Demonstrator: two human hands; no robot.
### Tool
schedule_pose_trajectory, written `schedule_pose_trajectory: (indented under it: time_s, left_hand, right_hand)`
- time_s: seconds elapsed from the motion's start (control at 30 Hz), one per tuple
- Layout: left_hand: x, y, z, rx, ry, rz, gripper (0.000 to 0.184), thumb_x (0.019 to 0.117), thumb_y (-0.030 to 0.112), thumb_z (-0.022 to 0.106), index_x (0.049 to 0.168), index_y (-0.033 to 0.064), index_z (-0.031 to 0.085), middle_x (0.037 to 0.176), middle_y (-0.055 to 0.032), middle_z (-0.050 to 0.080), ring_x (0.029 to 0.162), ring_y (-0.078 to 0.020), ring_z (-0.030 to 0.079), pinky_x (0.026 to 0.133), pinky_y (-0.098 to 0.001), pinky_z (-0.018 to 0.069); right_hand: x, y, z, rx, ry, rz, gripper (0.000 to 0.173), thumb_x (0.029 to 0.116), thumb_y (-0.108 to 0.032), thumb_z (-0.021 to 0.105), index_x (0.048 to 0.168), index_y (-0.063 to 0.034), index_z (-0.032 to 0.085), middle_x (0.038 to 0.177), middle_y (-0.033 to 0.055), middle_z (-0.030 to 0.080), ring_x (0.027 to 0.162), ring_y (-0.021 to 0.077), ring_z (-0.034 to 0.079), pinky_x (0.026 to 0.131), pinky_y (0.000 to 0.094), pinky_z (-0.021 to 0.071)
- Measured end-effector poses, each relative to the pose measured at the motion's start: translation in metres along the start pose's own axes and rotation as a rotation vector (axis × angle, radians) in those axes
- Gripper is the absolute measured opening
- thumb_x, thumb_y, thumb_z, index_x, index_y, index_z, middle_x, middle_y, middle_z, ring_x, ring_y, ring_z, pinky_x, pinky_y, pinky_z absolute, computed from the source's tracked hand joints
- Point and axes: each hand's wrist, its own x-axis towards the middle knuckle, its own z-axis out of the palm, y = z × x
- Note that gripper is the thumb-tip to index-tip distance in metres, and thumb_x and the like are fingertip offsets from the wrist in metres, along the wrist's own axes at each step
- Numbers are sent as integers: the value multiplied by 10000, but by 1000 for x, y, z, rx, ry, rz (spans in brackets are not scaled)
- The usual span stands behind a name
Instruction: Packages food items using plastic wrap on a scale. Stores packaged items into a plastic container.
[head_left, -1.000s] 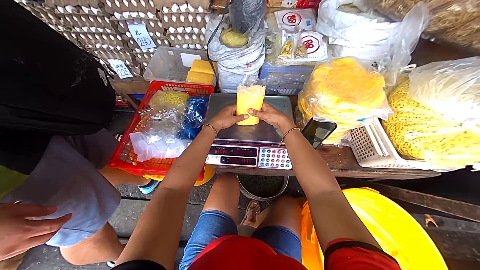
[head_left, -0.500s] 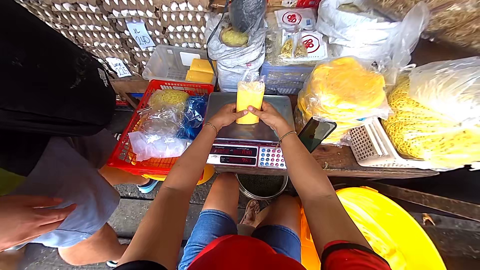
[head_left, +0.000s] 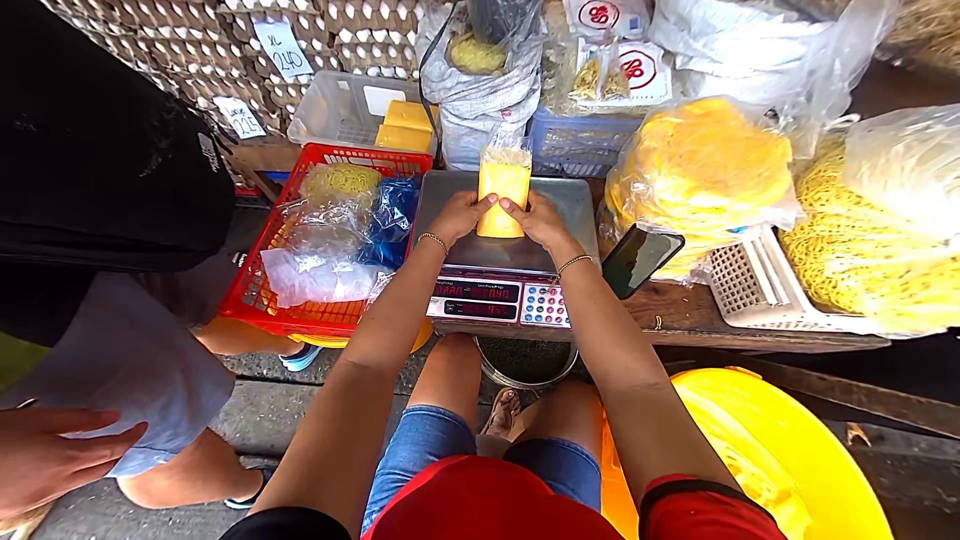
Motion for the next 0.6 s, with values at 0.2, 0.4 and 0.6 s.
schedule_pose_trajectory:
  time_s: [0.2, 0.4, 0.6]
  left_hand:
    - [3, 0, 1, 125, 94, -187, 531, 1053, 406, 569, 1268, -79, 592, 1224, -263, 644, 1065, -321, 688, 937, -476, 568]
    - [-1, 5, -10, 323, 230, -159, 526, 1063, 381, 553, 1373, -43, 531, 1306, -273, 605, 1153, -378, 655, 987, -543, 539]
    - [-5, 5, -20, 277, 290, -85, 437, 1102, 319, 445, 1404, 17, 537, 1253, -211, 655, 1113, -335, 659, 964, -519, 523]
  right_hand:
    - [-9, -4, 8, -210, 62, -60, 746, 990, -440, 656, 1509, 46, 432, 1477, 302, 477, 1402, 428, 442, 1182, 549, 336]
    - [0, -29, 10, -529, 48, -147, 571, 1083, -378, 480, 1500, 12, 478, 1534, 253, 449, 1444, 446, 381, 1195, 572, 291]
    - [27, -38, 41, -745, -183, -267, 664, 1108, -468, 179, 1619, -52, 274, 1708, 111, 197, 1591, 321, 85, 1266, 575, 31]
